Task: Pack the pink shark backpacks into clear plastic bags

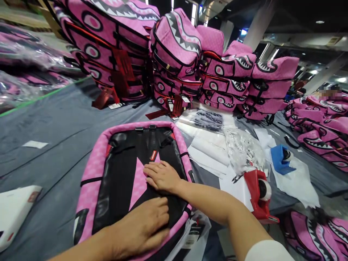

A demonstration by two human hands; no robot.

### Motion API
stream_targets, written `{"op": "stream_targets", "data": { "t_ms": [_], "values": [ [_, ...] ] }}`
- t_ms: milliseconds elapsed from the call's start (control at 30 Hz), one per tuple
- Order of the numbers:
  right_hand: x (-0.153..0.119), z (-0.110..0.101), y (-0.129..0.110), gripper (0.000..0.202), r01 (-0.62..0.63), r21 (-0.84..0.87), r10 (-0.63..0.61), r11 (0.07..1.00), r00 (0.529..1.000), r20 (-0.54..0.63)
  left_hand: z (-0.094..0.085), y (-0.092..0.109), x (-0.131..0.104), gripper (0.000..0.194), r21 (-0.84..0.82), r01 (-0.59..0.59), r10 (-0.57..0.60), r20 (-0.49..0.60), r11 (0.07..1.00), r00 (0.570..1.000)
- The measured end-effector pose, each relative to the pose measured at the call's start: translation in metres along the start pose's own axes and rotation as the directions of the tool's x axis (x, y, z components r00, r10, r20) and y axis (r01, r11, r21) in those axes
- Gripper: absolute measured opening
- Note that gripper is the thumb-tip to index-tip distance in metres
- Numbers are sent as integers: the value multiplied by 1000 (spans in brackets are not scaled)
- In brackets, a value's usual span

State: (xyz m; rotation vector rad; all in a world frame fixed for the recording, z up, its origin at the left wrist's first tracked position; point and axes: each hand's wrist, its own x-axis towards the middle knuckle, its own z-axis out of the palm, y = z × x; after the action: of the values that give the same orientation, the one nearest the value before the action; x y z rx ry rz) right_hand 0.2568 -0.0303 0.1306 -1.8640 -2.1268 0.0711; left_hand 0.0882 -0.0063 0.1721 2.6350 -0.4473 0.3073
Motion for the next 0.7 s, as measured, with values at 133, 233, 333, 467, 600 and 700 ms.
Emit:
{"op": "stream_targets", "data": {
  "t_ms": [133, 233, 333, 467, 600, 700],
  "values": [
    [3, -18, 1, 32, -192, 167, 213, 967, 970, -116, 41, -23, -8, 42, 220, 14, 23, -166, 975, 986],
    [-6, -43, -10, 32, -187, 208, 225, 960, 958, -178, 58, -40, -11, 41, 256, 107, -63, -175, 961, 983],
    [-23, -62, -32, 21, 269, 112, -273, 957, 962, 28, 56, -42, -8, 29, 284, 272, -225, -189, 919, 956],
    [-37, -57, -53, 6, 751, 135, -738, 646, 570, 360, 36, -40, -7, 43, 318, 412, -381, -158, 854, 911],
    [-35, -31, -49, 11, 814, 212, -822, 540, 458, 337, 36, -48, -25, 52, 371, 382, -365, -118, 846, 923],
    [-27, -13, -39, 13, 814, 257, -824, 521, 400, 401, 51, -58, -35, 49, 415, 478, -365, -325, 774, 872]
  ]
}}
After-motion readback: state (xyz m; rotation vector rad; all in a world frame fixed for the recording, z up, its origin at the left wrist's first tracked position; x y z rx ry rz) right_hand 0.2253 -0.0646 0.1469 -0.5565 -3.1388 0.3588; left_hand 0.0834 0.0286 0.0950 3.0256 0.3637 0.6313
